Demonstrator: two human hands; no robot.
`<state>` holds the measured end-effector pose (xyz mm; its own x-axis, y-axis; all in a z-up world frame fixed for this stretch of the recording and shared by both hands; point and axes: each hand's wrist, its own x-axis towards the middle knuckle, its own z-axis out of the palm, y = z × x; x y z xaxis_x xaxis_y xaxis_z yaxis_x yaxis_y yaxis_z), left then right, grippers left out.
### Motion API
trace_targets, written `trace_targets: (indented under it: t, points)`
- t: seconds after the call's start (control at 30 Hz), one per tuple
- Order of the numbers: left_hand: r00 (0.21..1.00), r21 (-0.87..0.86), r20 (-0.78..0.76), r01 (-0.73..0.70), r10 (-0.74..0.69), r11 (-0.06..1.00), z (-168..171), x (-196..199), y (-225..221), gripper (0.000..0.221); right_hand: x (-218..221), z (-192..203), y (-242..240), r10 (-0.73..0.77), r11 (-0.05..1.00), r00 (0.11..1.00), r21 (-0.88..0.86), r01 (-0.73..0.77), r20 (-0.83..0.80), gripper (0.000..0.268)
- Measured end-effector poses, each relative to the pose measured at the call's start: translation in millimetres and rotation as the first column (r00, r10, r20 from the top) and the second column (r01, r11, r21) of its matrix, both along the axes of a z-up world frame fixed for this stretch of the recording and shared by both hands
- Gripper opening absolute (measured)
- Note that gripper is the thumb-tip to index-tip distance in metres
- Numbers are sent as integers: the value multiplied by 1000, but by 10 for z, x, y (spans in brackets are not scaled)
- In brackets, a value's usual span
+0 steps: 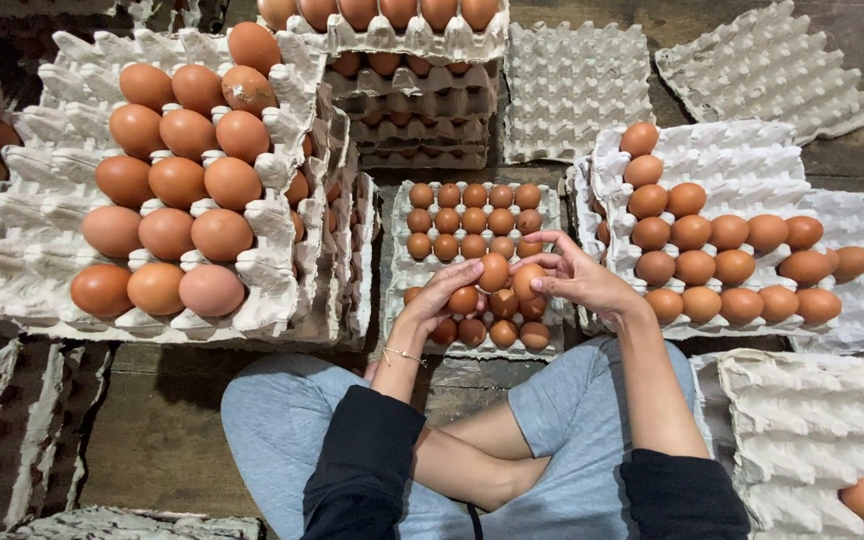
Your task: A person sits on the floor and sorts eggs by picking them up and placing them into cardboard egg trays.
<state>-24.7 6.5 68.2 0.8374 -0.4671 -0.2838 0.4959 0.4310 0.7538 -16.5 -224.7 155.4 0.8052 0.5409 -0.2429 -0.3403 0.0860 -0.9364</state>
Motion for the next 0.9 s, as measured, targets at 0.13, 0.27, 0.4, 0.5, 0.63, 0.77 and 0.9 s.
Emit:
trace_targets:
  t: [0.13, 0.27, 0.4, 0.5, 0.63, 0.77, 0.9]
  points:
    - [1000, -11, -30, -5, 5, 1000, 75, -24, -32, 46, 29, -116, -66, -27, 1000, 999, -4, 27, 17, 47]
    - [999, -25, -44, -1, 0, 1000, 68, -46, -64, 46, 29, -162, -80, -67, 997, 996, -27, 69, 55, 35]
    - [997, -69, -77, -9, 3, 998, 15, -23, -81, 43, 18, -220, -113, -107, 994, 993, -18, 108, 52, 36]
    - [995, -67, -94, 9, -15, 998, 88, -17, -70, 40, -20, -124, -87, -123, 992, 992, -7, 123, 25, 35]
    - [994, -92, -110, 6, -16, 996, 3, -20, -127, 39, -68, -154, -114, -143, 990, 990, -10, 143, 18, 36]
    - [989, -97, -146, -6, -8, 995, 150, -65, -161, 37, -151, -176, -195, -199, 979, 979, -43, 200, 39, 37]
    - [984, -60, -174, 19, -29, 998, 84, -40, -228, 39, -498, -119, -414, -376, 889, 903, -196, 415, 206, 38]
